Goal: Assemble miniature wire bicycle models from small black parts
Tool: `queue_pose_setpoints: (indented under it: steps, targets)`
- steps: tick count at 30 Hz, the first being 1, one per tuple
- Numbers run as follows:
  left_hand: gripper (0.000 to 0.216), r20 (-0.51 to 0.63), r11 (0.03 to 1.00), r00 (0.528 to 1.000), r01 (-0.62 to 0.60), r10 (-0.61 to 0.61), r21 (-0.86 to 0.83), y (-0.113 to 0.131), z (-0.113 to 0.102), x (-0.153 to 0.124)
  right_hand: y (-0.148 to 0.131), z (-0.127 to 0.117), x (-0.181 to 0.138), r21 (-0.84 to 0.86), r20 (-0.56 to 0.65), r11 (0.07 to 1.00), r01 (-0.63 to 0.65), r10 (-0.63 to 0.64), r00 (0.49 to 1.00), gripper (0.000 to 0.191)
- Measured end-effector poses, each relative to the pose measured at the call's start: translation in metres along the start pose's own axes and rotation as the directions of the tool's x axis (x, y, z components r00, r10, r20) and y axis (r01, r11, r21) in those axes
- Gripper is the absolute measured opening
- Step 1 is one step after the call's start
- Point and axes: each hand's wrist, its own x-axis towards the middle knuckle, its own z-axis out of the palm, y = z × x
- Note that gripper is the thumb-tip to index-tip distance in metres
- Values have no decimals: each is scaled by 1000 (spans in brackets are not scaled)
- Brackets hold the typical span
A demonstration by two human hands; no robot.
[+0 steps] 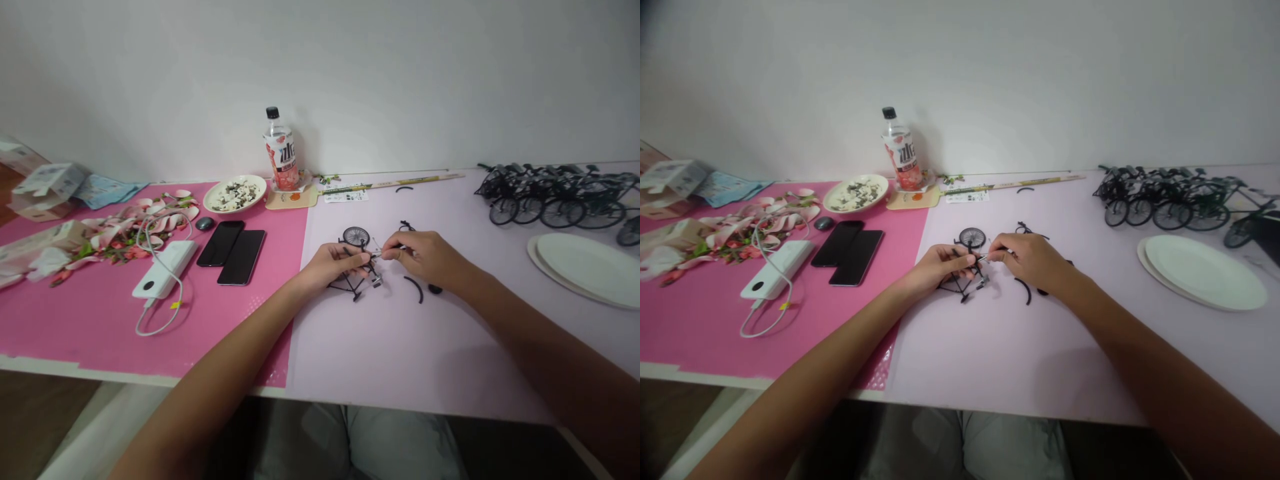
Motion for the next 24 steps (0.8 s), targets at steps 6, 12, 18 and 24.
queue_pose_setpoints:
  steps: [6,12,18,24]
  targets:
    - [48,1,998,1000,1,-1,59,1,0,-1,2,0,0,-30,17,999,36,-35,999,23]
    - [48,-1,997,1000,-2,2,79,1,1,-1,2,0,1,-90,48,992,89,-85,995,29]
    - [46,-4,998,1000,7,-7,64,3,2,-2,-8,-3,2,-34,107,998,47,-43,993,28]
    - [45,18,1000,1000,-12,12,-14,1,2,-1,-16,-8,-2,-10,172,999,-51,51,984,19]
